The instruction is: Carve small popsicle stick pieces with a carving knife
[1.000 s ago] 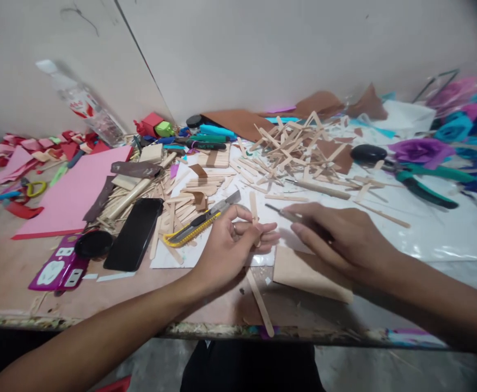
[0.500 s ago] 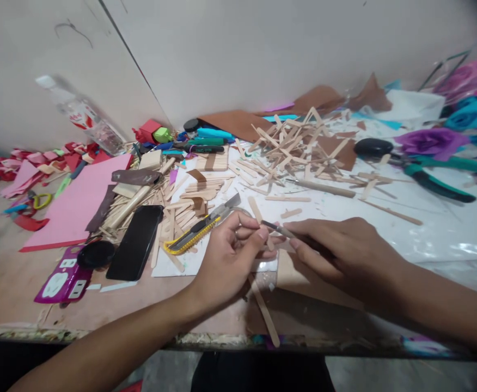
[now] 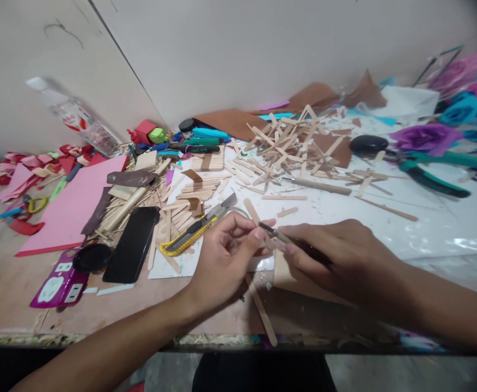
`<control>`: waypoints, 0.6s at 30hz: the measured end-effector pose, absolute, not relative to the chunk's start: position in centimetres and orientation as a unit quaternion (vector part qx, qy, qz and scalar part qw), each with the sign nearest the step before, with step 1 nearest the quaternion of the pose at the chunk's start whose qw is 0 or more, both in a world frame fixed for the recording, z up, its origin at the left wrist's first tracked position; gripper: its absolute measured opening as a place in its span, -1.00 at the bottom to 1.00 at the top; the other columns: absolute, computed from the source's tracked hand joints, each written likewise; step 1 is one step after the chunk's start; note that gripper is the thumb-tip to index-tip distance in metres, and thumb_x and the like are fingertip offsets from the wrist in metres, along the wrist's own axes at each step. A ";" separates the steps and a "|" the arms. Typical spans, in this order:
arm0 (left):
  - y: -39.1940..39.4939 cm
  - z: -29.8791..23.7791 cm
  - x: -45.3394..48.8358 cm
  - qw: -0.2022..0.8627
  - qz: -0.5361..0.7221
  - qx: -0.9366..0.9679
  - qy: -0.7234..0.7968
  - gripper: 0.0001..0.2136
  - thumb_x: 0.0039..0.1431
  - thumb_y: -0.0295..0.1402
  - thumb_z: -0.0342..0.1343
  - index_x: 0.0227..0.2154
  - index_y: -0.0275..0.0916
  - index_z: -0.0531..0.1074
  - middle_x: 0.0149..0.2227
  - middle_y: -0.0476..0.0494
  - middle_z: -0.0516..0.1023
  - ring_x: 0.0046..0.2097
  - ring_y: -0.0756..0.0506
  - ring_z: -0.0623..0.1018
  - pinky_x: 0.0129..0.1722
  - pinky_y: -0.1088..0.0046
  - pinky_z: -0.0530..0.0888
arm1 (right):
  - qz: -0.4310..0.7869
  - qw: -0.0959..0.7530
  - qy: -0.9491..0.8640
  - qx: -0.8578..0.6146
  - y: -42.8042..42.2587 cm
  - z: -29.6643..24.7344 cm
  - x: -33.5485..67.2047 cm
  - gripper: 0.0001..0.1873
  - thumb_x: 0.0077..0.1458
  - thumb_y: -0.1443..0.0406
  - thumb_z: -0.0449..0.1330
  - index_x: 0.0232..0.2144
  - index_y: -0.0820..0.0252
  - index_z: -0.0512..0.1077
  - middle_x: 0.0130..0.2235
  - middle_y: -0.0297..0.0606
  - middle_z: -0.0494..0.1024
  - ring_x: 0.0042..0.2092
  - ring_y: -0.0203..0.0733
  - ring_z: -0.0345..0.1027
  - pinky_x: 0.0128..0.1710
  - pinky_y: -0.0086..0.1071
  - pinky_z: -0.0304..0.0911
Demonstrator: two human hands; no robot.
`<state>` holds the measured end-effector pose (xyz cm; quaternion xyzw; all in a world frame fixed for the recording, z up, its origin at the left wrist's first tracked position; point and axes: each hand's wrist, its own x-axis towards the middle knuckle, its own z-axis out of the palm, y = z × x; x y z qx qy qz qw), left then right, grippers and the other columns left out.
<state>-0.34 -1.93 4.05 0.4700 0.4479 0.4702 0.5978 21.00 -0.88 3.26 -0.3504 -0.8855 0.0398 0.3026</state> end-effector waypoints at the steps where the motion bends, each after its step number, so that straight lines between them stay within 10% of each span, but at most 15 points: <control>1: -1.9 4.1 -0.4 0.589 0.471 0.478 0.449 -0.77 0.27 -0.27 0.37 -0.36 -0.25 0.46 -0.35 -0.05 0.64 -0.23 -0.02 0.71 -0.23 0.57 0.68 | 0.042 0.304 -0.885 -0.349 -0.9 3.3 21.0 -0.83 0.34 0.37 0.16 -0.14 0.24 0.57 -0.39 -0.29 0.69 -0.48 -0.14 0.56 -0.49 -0.26 0.08; 7: -1.4 3.5 -0.6 0.621 0.472 0.462 0.422 -0.78 0.23 -0.31 0.40 -0.35 -0.28 0.47 -0.10 -0.21 0.72 -0.11 -0.11 0.74 -0.16 0.42 0.74 | 0.035 0.298 -0.886 -0.355 -0.9 3.4 21.2 -0.82 0.33 0.36 0.16 -0.19 0.24 0.59 -0.43 -0.29 0.67 -0.50 -0.15 0.53 -0.50 -0.26 0.05; 18: -1.1 3.7 -1.1 0.592 0.513 0.489 0.384 -0.60 0.17 -0.48 0.43 0.03 -0.15 0.47 -0.31 -0.01 0.72 -0.30 -0.01 0.74 -0.22 0.57 0.70 | 0.015 0.295 -0.902 -0.316 -0.4 3.8 21.9 -0.81 0.36 0.35 0.14 -0.13 0.23 0.56 -0.39 -0.32 0.67 -0.45 -0.19 0.53 -0.45 -0.32 0.15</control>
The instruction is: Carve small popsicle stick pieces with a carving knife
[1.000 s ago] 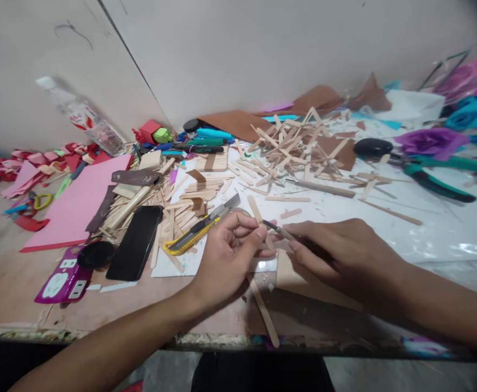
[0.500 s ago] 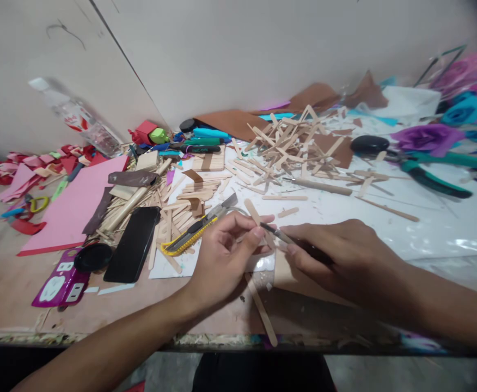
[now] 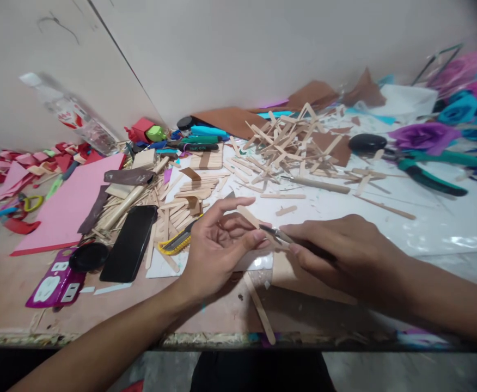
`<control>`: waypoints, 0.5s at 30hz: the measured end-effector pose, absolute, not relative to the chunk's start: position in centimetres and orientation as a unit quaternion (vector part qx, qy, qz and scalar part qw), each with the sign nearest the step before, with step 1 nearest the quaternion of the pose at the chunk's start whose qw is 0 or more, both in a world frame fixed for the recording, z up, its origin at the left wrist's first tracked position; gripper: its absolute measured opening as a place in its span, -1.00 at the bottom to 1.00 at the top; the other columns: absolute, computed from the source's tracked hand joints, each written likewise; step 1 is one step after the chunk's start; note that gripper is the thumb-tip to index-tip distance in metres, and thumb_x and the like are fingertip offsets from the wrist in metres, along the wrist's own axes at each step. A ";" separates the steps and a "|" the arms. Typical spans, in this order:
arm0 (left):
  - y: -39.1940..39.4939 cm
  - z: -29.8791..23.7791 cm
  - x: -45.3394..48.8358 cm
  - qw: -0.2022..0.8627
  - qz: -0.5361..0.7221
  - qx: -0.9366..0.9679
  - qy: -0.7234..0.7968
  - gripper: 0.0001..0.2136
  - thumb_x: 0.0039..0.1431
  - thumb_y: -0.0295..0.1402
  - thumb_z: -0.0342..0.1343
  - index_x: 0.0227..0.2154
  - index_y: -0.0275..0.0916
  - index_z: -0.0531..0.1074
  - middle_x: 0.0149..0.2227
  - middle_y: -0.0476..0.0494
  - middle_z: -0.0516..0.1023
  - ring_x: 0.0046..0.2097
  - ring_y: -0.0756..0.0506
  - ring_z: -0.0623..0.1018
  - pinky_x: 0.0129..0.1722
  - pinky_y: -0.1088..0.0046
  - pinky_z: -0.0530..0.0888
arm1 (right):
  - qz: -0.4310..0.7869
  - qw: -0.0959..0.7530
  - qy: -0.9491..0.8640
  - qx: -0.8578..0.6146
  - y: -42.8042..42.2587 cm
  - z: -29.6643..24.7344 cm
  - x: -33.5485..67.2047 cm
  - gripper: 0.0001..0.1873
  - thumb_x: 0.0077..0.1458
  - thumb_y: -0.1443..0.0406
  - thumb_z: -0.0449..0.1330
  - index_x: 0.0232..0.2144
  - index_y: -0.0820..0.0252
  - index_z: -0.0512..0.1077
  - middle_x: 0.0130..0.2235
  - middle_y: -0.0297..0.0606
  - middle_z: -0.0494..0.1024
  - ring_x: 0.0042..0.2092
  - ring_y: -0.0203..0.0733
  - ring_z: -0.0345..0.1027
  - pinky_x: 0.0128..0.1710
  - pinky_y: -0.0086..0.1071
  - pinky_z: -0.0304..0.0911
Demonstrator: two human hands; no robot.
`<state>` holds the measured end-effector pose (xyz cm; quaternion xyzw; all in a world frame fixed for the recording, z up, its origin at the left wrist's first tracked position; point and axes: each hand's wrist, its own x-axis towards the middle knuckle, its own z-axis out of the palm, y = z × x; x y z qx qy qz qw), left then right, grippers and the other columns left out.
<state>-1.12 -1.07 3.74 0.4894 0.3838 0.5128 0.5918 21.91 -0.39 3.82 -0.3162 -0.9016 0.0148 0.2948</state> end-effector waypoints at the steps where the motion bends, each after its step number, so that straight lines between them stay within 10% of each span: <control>1: -1.1 3.8 -1.2 0.585 0.514 0.493 0.388 -0.64 0.17 -0.47 0.44 -0.02 -0.17 0.48 -0.29 -0.03 0.74 -0.28 -0.02 0.75 -0.23 0.58 0.70 | 0.017 0.293 -0.902 -0.316 -0.4 3.8 22.0 -0.81 0.36 0.35 0.14 -0.11 0.23 0.57 -0.38 -0.31 0.68 -0.43 -0.18 0.54 -0.45 -0.32 0.16; 15: -0.9 4.0 -1.3 0.631 0.498 0.393 0.447 -0.81 0.25 -0.31 0.40 -0.38 -0.29 0.55 -0.38 -0.08 0.72 -0.21 -0.12 0.78 -0.15 0.50 0.73 | -0.023 0.294 -0.901 -0.319 0.1 3.6 22.4 -0.81 0.28 0.41 0.18 -0.18 0.23 0.62 -0.43 -0.28 0.62 -0.50 -0.23 0.42 -0.49 -0.36 0.09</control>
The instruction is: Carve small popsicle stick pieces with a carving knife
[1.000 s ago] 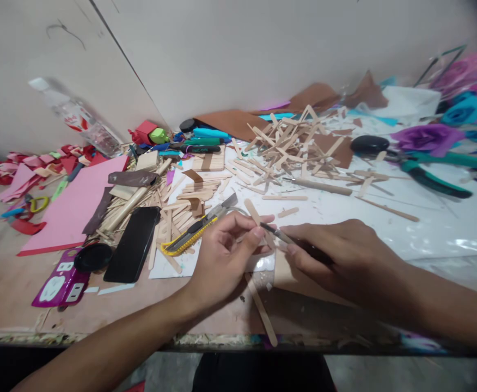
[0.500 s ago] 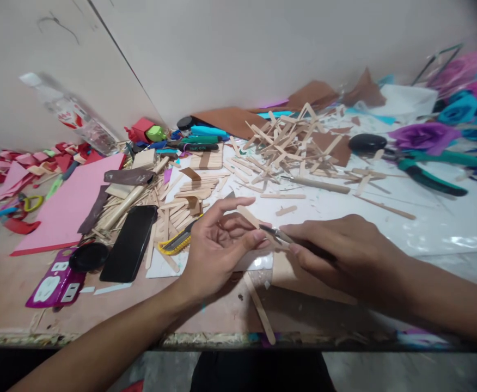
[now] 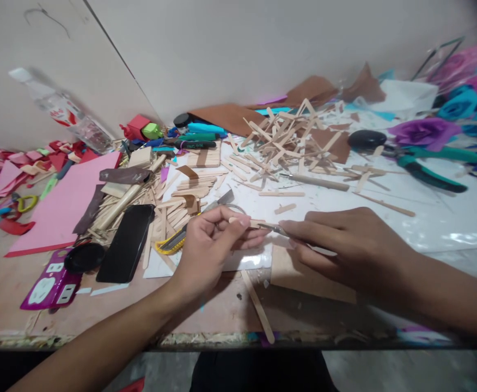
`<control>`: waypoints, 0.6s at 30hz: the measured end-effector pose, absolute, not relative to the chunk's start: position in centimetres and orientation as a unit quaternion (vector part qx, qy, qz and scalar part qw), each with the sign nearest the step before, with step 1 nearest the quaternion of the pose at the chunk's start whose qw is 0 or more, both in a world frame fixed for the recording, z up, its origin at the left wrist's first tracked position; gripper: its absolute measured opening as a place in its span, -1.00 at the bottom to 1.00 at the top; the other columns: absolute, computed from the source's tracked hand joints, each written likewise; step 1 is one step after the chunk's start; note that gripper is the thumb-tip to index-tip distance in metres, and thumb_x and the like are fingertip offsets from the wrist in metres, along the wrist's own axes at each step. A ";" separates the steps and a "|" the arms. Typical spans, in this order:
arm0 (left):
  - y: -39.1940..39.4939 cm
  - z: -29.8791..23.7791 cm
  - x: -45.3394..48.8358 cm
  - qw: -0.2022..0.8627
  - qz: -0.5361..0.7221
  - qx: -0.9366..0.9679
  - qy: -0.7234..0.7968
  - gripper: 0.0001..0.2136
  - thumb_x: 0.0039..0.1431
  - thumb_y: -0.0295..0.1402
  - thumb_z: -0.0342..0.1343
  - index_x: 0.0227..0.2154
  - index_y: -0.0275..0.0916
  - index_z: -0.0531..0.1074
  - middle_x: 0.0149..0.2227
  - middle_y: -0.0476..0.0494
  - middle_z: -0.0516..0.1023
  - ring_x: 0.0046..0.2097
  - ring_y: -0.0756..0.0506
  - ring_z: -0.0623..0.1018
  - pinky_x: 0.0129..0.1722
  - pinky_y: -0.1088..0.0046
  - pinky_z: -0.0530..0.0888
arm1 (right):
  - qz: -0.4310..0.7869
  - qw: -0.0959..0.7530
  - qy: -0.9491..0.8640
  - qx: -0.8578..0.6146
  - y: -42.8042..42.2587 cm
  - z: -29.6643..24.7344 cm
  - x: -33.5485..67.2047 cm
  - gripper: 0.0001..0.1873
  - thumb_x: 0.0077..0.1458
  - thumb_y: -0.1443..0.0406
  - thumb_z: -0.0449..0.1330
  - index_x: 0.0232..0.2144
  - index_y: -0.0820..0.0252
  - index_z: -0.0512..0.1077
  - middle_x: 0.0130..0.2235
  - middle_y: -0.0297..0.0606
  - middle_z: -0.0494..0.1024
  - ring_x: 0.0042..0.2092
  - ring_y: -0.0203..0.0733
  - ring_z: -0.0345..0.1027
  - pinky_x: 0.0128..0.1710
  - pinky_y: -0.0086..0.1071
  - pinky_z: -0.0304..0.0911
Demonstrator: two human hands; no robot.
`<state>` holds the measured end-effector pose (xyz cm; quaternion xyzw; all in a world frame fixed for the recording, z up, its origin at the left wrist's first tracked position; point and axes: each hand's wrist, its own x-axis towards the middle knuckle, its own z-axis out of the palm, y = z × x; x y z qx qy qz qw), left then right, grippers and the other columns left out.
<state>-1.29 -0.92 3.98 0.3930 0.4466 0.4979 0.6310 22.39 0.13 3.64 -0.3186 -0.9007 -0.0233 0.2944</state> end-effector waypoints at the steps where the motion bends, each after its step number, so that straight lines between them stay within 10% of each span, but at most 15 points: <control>1: -0.9 4.0 -1.3 0.637 0.494 0.388 0.447 -0.82 0.24 -0.33 0.40 -0.38 -0.30 0.55 -0.38 -0.09 0.72 -0.20 -0.12 0.78 -0.15 0.51 0.73 | -0.024 0.292 -0.901 -0.320 0.2 3.6 22.5 -0.80 0.28 0.41 0.18 -0.17 0.22 0.62 -0.43 -0.28 0.62 -0.49 -0.24 0.42 -0.48 -0.37 0.08; 18: -1.3 4.0 -1.5 0.669 0.444 0.398 0.444 -0.85 0.32 -0.33 0.34 -0.30 -0.31 0.57 -0.29 -0.18 0.77 -0.20 -0.10 0.78 -0.18 0.57 0.72 | -0.014 0.267 -0.914 -0.306 1.0 3.2 23.3 -0.79 0.29 0.38 0.21 -0.09 0.19 0.62 -0.47 -0.35 0.49 -0.49 -0.27 0.28 -0.46 -0.34 -0.04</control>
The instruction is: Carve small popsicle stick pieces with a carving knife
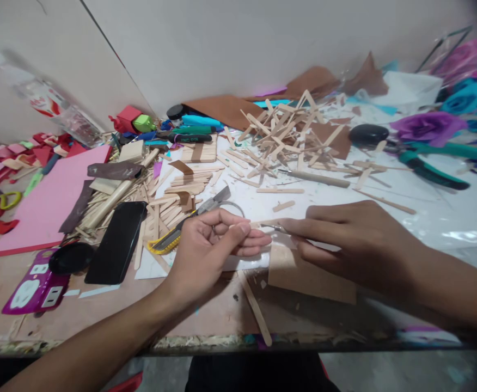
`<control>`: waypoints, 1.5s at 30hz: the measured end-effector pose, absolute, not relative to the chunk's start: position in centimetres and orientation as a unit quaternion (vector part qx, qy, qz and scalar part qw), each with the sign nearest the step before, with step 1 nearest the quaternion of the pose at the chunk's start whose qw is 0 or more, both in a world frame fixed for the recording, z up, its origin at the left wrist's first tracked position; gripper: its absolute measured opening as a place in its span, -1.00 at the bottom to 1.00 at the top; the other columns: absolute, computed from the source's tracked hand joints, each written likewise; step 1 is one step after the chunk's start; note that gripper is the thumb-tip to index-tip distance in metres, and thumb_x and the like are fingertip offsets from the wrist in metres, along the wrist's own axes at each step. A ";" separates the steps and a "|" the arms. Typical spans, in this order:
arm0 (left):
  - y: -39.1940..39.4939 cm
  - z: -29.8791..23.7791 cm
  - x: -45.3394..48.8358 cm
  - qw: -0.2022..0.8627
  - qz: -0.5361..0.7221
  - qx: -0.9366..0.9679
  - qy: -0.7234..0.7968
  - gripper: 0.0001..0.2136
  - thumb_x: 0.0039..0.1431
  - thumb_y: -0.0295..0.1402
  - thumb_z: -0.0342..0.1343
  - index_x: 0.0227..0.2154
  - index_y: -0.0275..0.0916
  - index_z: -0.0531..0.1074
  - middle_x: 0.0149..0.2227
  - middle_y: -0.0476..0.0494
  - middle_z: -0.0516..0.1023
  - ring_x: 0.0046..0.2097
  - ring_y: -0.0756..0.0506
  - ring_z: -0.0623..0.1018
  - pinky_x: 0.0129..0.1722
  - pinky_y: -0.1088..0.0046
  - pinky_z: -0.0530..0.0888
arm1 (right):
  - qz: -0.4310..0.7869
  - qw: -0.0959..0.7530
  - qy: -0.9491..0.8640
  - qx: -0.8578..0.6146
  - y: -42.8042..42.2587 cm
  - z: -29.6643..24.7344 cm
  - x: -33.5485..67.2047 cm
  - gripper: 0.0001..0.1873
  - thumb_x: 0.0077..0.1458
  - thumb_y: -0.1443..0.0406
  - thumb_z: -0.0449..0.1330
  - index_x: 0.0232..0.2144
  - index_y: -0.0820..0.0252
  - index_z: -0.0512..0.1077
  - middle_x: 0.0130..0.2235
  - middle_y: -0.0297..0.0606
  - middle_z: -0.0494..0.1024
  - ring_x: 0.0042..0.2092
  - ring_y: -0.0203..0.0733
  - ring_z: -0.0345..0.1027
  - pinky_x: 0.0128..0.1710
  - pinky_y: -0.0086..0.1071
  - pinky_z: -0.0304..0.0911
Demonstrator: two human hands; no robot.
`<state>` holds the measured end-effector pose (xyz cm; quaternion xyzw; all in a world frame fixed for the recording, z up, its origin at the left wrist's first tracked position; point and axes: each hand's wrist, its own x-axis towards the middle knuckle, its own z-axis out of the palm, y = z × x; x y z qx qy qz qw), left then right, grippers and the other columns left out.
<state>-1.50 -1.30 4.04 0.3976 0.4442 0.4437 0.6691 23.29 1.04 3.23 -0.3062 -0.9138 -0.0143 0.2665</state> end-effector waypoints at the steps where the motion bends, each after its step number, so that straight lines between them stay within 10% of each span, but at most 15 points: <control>1: -1.3 4.1 -1.5 0.669 0.440 0.399 0.448 -0.85 0.32 -0.32 0.34 -0.30 -0.31 0.57 -0.29 -0.18 0.77 -0.20 -0.09 0.78 -0.17 0.57 0.72 | -0.014 0.261 -0.917 -0.303 1.1 3.2 23.3 -0.80 0.30 0.37 0.20 -0.11 0.19 0.62 -0.47 -0.35 0.49 -0.49 -0.28 0.27 -0.46 -0.34 -0.05; 12: -0.9 3.1 -1.5 0.645 0.439 0.417 0.466 -0.80 0.28 -0.27 0.37 -0.27 -0.31 0.53 -0.29 -0.22 0.76 -0.22 -0.17 0.78 -0.19 0.43 0.75 | 0.108 0.222 -0.951 -0.186 3.7 4.5 25.3 -0.69 0.48 0.29 0.09 0.14 0.19 0.50 -0.28 -0.26 0.60 -0.38 -0.29 0.38 -0.40 -0.41 0.12; 45: -1.3 3.4 -1.2 0.651 0.430 0.414 0.468 -0.78 0.27 -0.29 0.37 -0.19 -0.30 0.51 -0.21 -0.27 0.77 -0.16 -0.22 0.78 -0.17 0.36 0.75 | -0.075 0.239 -0.939 -0.236 3.0 3.3 24.6 -0.69 0.48 0.32 0.00 0.09 0.11 0.49 -0.37 -0.36 0.44 -0.44 -0.31 0.19 -0.47 -0.34 -0.14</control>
